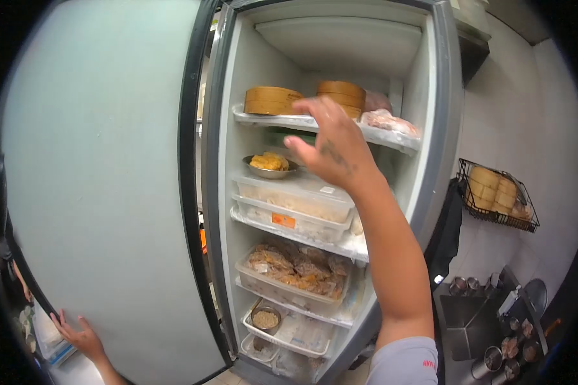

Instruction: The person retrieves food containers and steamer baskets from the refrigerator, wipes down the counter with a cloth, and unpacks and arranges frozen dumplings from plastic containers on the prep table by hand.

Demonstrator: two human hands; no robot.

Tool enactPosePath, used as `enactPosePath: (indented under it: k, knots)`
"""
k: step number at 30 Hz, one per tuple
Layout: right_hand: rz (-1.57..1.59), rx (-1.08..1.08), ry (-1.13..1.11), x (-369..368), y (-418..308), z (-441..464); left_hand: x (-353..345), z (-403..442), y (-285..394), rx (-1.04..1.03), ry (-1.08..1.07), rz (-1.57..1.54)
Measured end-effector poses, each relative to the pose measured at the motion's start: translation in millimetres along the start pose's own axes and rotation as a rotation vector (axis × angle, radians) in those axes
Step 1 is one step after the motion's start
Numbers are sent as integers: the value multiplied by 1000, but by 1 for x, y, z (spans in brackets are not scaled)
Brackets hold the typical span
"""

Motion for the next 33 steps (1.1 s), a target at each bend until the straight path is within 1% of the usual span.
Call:
enactPosePath:
  k: [1, 2, 4, 5, 7, 8, 10, 11, 13, 14, 16, 17, 19, 20, 21, 23, 25, 27, 28, 29, 30, 32, 33]
  knots:
    - [-28, 75, 32, -12, 2, 19, -4, 1, 3, 7, 14, 25]
    - [-31, 86, 28, -26, 7, 39, -10, 1, 3, 19, 13, 24]
    - [-78, 0, -12, -61, 20, 68, -19, 2, 1, -33, 55, 67]
    - [-83, 6, -23, -79, 29, 77, -26, 3, -5, -25, 45, 67]
    - [-211, -17, -44, -110, 39, 94, -42, 3, -14, -41, 59, -19]
    - [-212, -8, -46, -117, 41, 100, -50, 3, -15, -32, 59, -17]
    - [-334, -183, -219, -133, 48, 102, -59, 7, -16, 2, 49, -3]
    - [-331, -187, -222, -136, 49, 103, -63, 9, -13, -2, 46, -1]
    - [-340, -222, -221, -134, 51, 103, -65, 4, -2, 100, 79, -136]
    - [-343, -223, -231, -135, 52, 102, -65, 0, 9, 101, 68, -135]
    - [-362, -179, -172, -137, 52, 101, -62, -11, 37, -65, 89, -408]
    - [-361, -180, -176, -137, 50, 100, -61, -19, 49, -108, 48, -374]
    - [-349, -110, -71, -132, 42, 98, -59, -31, 86, -157, -94, -686]
    - [-348, -108, -72, -127, 40, 101, -63, -38, 103, -125, -161, -811]
    - [-309, -63, -16, -120, 38, 104, -68, -46, 121, -93, -229, -936]
    - [-234, 51, 63, -103, 32, 109, -74, -52, 167, 34, -557, -1294]
    - [-204, 44, 54, -84, 10, 108, -76, -45, 234, 253, -951, -1752]
    - [-149, 79, 55, -66, -15, 94, -74, -31, 295, 348, -1278, -2047]
    - [-124, 121, 66, -59, -30, 80, -71, -26, 322, 396, -1397, -2177]
    - [-87, 99, 32, -55, -46, 62, -67, -22, 343, 495, -1509, -2282]
    - [-53, 81, 0, -51, -61, 42, -63, -20, 360, 534, -1574, -2463]
    - [-87, 168, -110, -50, -98, -5, -51, -22, 380, 842, -1677, -2934]
    - [-104, 165, -229, -55, -115, -28, -46, -23, 380, 853, -1679, -2936]
Point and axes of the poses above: each hand's wrist, its own z-axis towards the middle knuckle, its own x-axis out of the back of the hand, y = z × x, the point moved 2 cm from there along z, towards the middle knuckle, and after that the axes turned 3 degrees about x, right-handed, at the moved point
